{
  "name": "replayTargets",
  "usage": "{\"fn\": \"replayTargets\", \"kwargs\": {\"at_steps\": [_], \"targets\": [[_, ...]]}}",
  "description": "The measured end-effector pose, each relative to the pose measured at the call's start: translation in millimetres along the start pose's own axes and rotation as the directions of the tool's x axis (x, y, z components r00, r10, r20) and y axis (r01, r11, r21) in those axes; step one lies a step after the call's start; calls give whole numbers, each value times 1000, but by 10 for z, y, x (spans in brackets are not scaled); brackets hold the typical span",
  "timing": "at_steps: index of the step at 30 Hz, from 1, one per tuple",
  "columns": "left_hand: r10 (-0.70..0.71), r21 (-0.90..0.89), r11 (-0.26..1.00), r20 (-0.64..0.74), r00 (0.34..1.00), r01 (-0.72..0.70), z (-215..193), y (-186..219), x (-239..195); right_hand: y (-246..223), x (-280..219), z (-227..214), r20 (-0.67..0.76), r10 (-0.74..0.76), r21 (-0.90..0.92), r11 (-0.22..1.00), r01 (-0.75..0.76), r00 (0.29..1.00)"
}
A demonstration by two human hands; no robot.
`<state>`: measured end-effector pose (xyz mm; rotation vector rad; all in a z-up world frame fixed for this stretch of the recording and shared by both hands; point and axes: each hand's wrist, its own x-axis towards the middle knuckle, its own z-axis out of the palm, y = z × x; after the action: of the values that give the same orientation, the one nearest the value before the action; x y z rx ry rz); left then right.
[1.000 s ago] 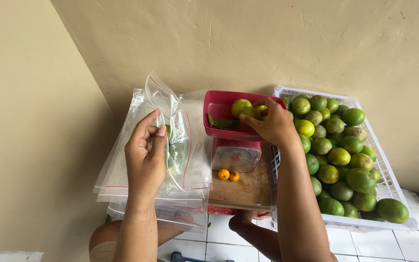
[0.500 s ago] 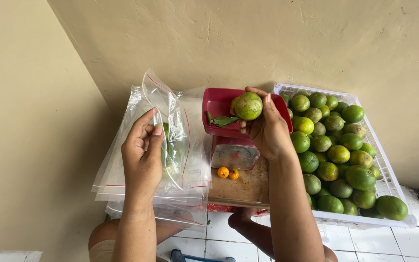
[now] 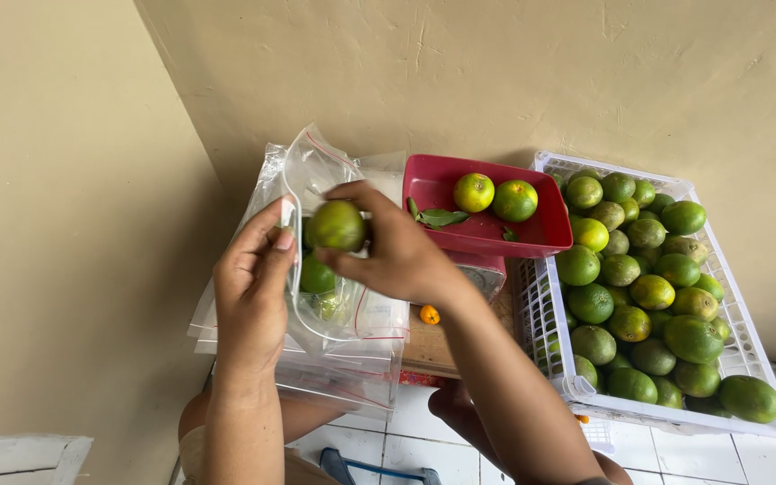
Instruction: The person sorts green citrus fruits from a white crate into a red weighing tray, then transfers them into a clear plastic bag. The person handles the fruits by hand, placing them into the tray and bag without using any tools.
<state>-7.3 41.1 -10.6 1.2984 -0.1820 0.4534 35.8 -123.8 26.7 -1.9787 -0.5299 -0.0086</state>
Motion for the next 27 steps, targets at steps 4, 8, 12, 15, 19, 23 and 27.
{"fn": "replayTargets", "kwargs": {"at_steps": [4,8,12,15,19,23,27], "targets": [[2,-27,1000,-43,999,-3,-65,151,31,209,340,369,84,79,-294,954,-51,993],[22,-66,997,-70,997,-26,-109,204,40,434,526,580,168,126,-494,869,-27,978],[10,-85,996,-73,997,-17,-116,230,25,667,577,636,106,151,-697,716,-35,983],[15,-91,996,-67,998,-21,-124,229,43,517,514,502,58,152,-697,714,-69,987],[24,-89,996,-54,998,-29,-71,192,48,126,304,314,65,146,-644,762,-70,987],[32,-83,996,-51,998,-36,-8,91,22,34,123,261,97,119,-631,775,-31,988],[40,-47,998,-37,999,-42,45,82,6,-26,-26,223,121,103,-588,808,-13,987]]}}
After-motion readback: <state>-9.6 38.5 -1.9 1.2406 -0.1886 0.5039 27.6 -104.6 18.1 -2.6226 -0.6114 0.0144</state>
